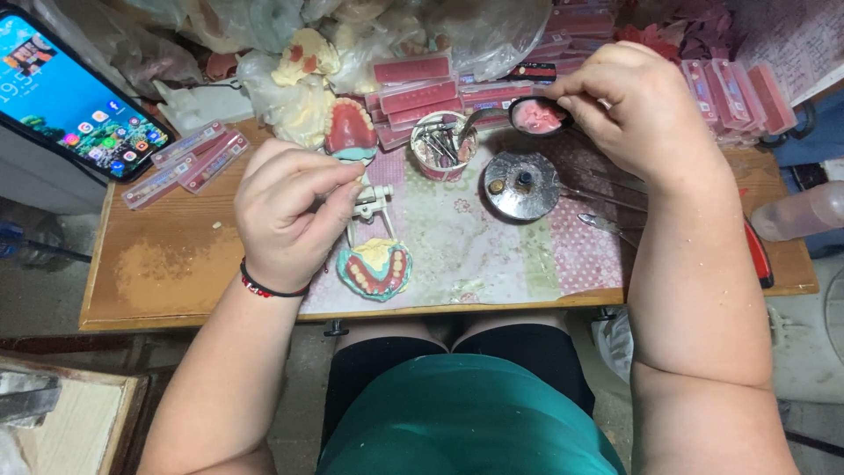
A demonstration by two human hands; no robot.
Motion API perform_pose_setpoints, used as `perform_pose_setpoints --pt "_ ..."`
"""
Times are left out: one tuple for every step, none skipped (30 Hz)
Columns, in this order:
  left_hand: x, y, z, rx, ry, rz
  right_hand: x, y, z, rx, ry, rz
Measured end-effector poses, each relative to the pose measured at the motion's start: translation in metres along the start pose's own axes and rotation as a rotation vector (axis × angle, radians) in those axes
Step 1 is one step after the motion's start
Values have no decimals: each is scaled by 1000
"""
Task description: The person uses pliers to trim a small object and then places it into a dental mold. They use a metal tool to apply a substance to the mold and insert additional small pieces. The person also uses a rotary tool to shape a small pink object before placing it into the mold.
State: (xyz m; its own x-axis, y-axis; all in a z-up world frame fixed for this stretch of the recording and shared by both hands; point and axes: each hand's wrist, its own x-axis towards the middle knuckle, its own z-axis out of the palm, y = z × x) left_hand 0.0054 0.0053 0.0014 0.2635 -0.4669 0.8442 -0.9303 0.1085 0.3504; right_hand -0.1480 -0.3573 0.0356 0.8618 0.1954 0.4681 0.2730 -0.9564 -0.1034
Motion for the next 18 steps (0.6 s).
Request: perform_pose_setpoints --pt "-1 -1 2 4 -1 -2 -2 -1 0 3 1 -2" --pt "-2 -1 2 -37 9 -38 -3 -3 1 25 30 46" --pt "-4 -2 1 -77 19 -74 -3 -5 2 46 60 94" --pt "-3 -1 2 -61 20 -78 -4 -6 1 57 62 82" --pt "-1 -1 1 -110 25 -97 -4 -8 1 74 76 94" --pt "-1 -1 0 -154 32 -120 -3 -9 1 96 88 101" --pt "-2 -1 -1 -134 36 -127 -4 -12 2 112 88 85" --pt "-3 -2 -1 -181 39 -151 -4 -15 1 75 99 97" --pt "-4 -3 -1 -229 42 -175 -5 -17 0 39 111 109" --pt "-6 -4 -1 -214 49 -179 -9 -15 4 48 110 94" --pt "-7 -5 -2 -262 48 -209 -12 -12 7 10 152 118" --pt "-8 -7 0 -317 46 -238 -18 -9 9 -33 193 146" --pt "-9 -8 -1 -309 53 -241 -17 -16 8 -29 191 136" --pt "-10 -9 0 -348 52 -255 -19 -24 6 -5 245 131" --pt "-10 -10 1 -387 52 -269 -21 -32 3 19 298 126" --pt "-11 -10 0 -384 55 -271 -20 -50 4 21 295 122" --pt "-11 -10 -1 -416 48 -276 -19 -68 4 85 360 122" --pt "-10 -11 -2 -448 39 -280 -17 -87 4 151 427 123"
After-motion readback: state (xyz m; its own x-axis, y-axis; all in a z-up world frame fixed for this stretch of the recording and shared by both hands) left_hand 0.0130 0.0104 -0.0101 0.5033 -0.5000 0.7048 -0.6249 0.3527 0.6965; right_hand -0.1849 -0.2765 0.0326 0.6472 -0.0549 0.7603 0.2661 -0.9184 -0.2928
